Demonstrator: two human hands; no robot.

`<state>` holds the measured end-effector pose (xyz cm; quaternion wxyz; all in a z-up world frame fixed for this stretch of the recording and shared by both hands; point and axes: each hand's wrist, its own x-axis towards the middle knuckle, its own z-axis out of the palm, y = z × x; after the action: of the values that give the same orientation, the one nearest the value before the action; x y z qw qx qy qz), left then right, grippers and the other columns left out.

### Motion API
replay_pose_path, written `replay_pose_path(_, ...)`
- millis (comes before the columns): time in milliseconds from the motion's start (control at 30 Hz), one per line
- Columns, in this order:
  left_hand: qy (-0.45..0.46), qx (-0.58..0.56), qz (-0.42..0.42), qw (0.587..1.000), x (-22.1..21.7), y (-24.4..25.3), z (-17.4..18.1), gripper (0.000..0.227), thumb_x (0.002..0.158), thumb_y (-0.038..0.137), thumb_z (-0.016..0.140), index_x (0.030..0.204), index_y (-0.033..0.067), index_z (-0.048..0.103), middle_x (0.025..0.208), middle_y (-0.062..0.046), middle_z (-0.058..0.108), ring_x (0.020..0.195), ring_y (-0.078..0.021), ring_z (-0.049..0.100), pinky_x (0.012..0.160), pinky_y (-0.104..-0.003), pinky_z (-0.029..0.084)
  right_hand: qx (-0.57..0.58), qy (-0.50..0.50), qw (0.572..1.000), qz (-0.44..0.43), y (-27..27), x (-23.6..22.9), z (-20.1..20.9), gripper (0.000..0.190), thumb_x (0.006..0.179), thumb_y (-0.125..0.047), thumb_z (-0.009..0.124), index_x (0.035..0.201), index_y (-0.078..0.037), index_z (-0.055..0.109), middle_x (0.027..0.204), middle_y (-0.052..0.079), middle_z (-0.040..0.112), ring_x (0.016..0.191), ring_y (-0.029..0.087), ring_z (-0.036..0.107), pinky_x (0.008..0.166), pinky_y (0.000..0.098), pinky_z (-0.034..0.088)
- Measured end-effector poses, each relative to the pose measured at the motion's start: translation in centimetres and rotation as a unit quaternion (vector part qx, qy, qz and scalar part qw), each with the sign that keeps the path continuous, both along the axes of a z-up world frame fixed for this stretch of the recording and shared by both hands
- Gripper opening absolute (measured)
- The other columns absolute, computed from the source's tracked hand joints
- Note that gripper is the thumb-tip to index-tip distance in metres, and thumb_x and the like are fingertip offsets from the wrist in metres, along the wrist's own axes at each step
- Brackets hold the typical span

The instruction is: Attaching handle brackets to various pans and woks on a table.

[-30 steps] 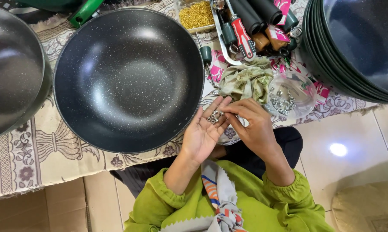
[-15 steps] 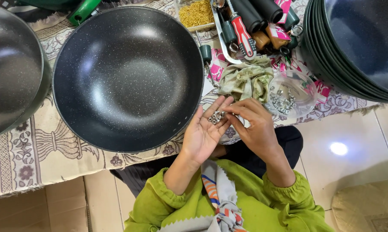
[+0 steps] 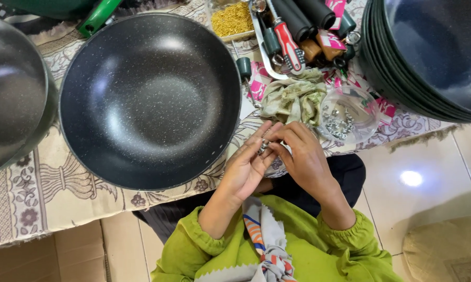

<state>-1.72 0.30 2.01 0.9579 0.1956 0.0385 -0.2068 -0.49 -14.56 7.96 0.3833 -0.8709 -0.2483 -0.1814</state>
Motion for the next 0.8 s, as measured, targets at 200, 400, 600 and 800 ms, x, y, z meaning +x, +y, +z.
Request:
replay_pose_path(200, 0.024, 0.164, 0.013, 0.986, 0.4, -0.5, -2.3, 0.046, 0.107, 0.010, 0.051, 0.153, 0.0065, 0.049, 0.104, -0.004, 0.072, 0.082, -0.0045, 0.069, 0.058, -0.004, 0.049, -0.007, -0.028, 0.996, -0.079, -4.6, -0.1, 1.7, 0.006, 0.103, -0.008, 0.070, 0.104, -0.003, 0.070, 0.096, 0.011, 0.064, 0.086, 0.032, 0.064, 0.081, 0.0420, 0.054)
replay_pose_path(400, -0.297, 0.640, 0.081, 0.704, 2.5, 0.8, -0.3, 0.030, 0.106, 0.007, 0.047, 0.120, 0.0200, 0.071, 0.087, 0.004, 0.051, 0.083, -0.0118, 0.059, 0.075, -0.023, 0.054, -0.072, -0.074, 0.976, -0.190, -9.4, 0.3, 0.7, 0.012, 0.110, -0.014, 0.072, 0.108, -0.002, 0.071, 0.100, 0.010, 0.062, 0.088, 0.029, 0.060, 0.083, 0.0423, 0.051)
replay_pose_path(600, -0.424, 0.783, 0.072, 0.449, 4.6, 0.5, -0.8, 0.023, 0.095, -0.003, 0.061, 0.115, 0.0069, 0.061, 0.097, -0.004, 0.045, 0.093, -0.0210, 0.054, 0.066, -0.030, 0.055, -0.071, -0.115, 0.972, -0.194, -8.8, 0.3, -2.0, 0.012, 0.099, -0.012, 0.080, 0.108, -0.006, 0.074, 0.102, 0.009, 0.061, 0.094, 0.032, 0.060, 0.088, 0.0450, 0.049)
replay_pose_path(800, -0.457, 0.778, 0.116, 0.415, 5.2, 0.2, -0.4, 0.015, 0.095, -0.005, 0.058, 0.106, 0.0059, 0.056, 0.095, -0.004, 0.041, 0.090, -0.0242, 0.051, 0.069, -0.033, 0.050, 0.034, -0.041, 0.997, -0.057, -2.0, 0.1, -2.1, 0.026, 0.091, 0.004, 0.072, 0.114, -0.008, 0.074, 0.105, 0.006, 0.068, 0.101, 0.027, 0.068, 0.089, 0.0392, 0.057)
